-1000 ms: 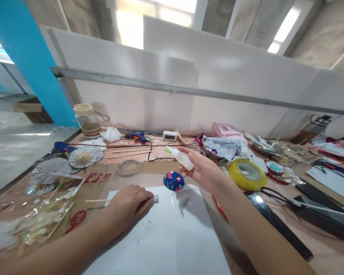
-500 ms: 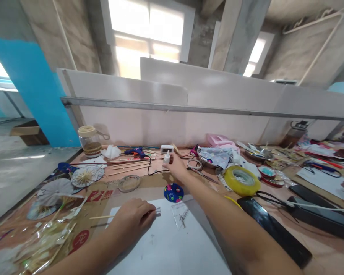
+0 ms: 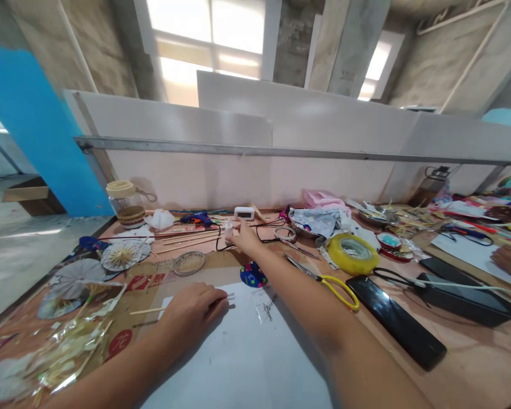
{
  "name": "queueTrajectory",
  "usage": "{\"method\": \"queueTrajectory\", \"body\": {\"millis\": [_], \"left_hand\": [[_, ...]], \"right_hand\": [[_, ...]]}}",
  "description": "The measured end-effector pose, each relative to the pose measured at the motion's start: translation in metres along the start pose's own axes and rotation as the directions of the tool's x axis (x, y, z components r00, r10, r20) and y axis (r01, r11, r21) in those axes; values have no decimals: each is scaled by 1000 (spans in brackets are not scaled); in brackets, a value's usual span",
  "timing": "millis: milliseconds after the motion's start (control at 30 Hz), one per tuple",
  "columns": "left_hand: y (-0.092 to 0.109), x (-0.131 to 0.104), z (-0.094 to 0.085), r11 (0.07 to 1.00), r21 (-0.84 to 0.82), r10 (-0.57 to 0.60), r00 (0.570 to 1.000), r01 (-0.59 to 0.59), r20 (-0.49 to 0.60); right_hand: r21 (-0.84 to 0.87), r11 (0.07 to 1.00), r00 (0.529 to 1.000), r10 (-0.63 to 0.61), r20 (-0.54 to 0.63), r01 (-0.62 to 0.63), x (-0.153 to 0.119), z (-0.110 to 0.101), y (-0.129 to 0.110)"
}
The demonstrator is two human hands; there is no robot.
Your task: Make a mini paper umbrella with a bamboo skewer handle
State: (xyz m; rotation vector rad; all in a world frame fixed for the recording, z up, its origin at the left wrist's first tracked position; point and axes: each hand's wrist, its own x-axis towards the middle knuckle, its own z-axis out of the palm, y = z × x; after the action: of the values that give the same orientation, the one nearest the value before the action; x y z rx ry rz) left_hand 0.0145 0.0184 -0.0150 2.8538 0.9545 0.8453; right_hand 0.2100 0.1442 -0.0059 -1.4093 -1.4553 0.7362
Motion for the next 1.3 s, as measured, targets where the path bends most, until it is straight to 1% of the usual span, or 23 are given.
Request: {"method": "queueTrajectory", "body": {"millis": [67, 100, 167, 233, 267, 333, 400, 500, 567, 700, 833, 1000, 1133, 1200, 1300], "left_hand": [[0, 0, -1, 1000, -10, -5, 1000, 5, -3], [1, 0, -1, 1000, -14, -10, 1000, 10, -8], [2, 0, -3, 1000, -17, 2, 999, -2, -32], [4, 0, -5, 999, -14, 35, 996, -36, -77], [4, 0, -7, 998, -13, 53, 994, -54, -100], [5, 1, -8, 997, -17, 68, 989, -71, -131], [6, 1, -10, 997, -28, 66, 988, -71, -141], [7, 2, -10, 995, -41, 80, 981, -88, -174], [8, 2, -11, 995, -42, 85, 978, -95, -190], [11, 4, -12, 995, -62, 68, 982, -80, -177], [14, 5, -13, 996, -50, 68, 983, -77, -169], [14, 7, -16, 992, -21, 120, 978, -125, -168], [14, 7, -17, 988, -31, 140, 974, -148, -180], [13, 6, -17, 989, -32, 138, 975, -146, -172], [13, 5, -17, 988, -31, 146, 975, -154, -169]], "right_hand": [[26, 1000, 998, 3, -61, -1, -16, -14, -3], [48, 999, 997, 2, -78, 1, -29, -21, -5], [102, 995, 999, -4, -40, 8, -62, -32, -9], [145, 989, 999, 7, 52, -15, -98, -39, -13], [168, 985, 993, 26, 111, -45, -115, -41, -15], [236, 959, 953, 84, 291, -157, -140, -42, -18], [247, 951, 923, 86, 376, -189, -153, -40, -20], [266, 948, 926, 69, 371, -177, -156, -36, -19], [310, 927, 923, 86, 374, -212, -156, -33, -18], [350, 897, 913, 121, 390, -268, -160, -31, -18], [338, 912, 929, 106, 354, -233, -163, -33, -20], [296, 935, 939, 88, 332, -192, -163, -35, -21], [251, 960, 951, 42, 307, -124, -164, -36, -22], [246, 962, 952, 41, 304, -120, -165, -37, -22], [263, 953, 952, 66, 299, -149, -166, -37, -22]]}}
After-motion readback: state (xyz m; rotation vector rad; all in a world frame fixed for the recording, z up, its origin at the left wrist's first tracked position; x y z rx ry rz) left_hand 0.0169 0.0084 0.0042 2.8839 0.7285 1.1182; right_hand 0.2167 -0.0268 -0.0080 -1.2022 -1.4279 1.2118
